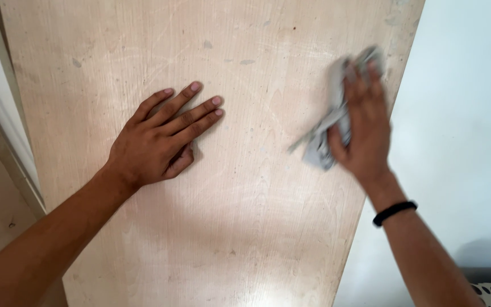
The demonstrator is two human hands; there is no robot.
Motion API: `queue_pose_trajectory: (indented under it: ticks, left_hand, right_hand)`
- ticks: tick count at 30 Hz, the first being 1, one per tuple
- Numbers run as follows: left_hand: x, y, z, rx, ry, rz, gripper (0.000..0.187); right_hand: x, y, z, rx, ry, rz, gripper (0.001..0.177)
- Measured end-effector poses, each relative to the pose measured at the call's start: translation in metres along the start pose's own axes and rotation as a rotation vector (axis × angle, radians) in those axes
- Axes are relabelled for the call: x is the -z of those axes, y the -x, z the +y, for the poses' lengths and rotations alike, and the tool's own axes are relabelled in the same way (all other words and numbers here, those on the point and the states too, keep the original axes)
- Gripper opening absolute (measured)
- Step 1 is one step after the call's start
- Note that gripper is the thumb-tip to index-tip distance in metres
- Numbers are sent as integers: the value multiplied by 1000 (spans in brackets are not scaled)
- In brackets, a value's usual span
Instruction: Cleaning a large wooden board using a grey cloth.
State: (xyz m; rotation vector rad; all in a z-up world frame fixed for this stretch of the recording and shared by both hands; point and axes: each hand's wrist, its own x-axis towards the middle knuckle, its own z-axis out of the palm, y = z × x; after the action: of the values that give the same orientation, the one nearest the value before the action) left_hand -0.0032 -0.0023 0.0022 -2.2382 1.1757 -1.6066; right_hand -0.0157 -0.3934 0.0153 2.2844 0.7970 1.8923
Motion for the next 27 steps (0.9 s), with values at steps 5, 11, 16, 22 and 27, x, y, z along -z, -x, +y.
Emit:
queue_pose_trajectory:
  ticks: [5,11,16,22,27]
  left_hand:
    - [3,1,2,-22,32,32,65]
    - [3,-3,2,-23,-6,48,64]
    - [4,-2,1,-7,9,39,64]
    - [7,-1,3,-2,46,52,65]
    - [4,-1,1,12,42,23,68]
  right_hand:
    - [-1,34,-42,159,-18,-186,76]
    - [14,-9,-12,161,-45,-210,76]
    - [-7,-27,-30,-20,-67,20,84]
    - [-37,10,-120,428,-206,-331,77]
    - [-26,-25,-86,417,-152,-308,78]
